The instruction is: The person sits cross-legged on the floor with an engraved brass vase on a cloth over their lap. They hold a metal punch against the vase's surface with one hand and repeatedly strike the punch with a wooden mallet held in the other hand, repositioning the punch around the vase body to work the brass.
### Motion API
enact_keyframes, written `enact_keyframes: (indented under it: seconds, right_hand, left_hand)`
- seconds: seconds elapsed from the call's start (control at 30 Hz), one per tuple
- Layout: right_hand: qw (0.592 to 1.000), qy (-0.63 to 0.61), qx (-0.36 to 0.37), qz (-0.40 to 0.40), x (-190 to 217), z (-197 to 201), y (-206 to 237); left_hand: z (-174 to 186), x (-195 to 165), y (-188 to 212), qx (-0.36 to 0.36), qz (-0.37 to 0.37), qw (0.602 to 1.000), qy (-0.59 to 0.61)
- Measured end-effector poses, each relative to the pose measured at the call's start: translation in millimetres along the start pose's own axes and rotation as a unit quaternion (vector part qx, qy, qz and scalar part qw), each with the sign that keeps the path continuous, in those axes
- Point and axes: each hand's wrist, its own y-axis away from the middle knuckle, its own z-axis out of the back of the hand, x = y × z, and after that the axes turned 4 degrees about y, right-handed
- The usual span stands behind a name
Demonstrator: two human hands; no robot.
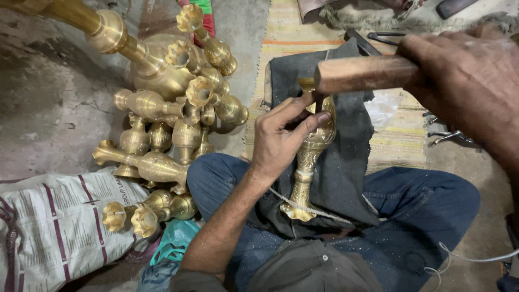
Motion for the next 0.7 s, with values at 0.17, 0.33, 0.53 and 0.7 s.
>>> enact_keyframes:
  seconds: [0.17,0.33,0.53,0.7]
  right_hand:
    - [0.998,0.035,-0.045,0.032,-1.3,-2.8,0.0]
    - [0.999,-0.015,-0.029,0.032,-6.2,-9.1,1.6]
    - [0.999,0.021,0.032,-0.031,-12.0,-14.1,-3.8]
    - [0.999,-0.003,-0.025,0.033,-6.8,-11.6,-14.6]
  left_hand:
    - [0.3,-0.2,-0.3,0.001,0.007,1.000,-0.003]
    - [3.3,2.6,-0.3,0.013,-0.022,1.000,0.011]
    - [-5.4,1.9,-0.8,-0.032,0.123,0.974,0.187]
    - [-11.8,-2.8,5.0,-0.058,0.059,0.994,0.067]
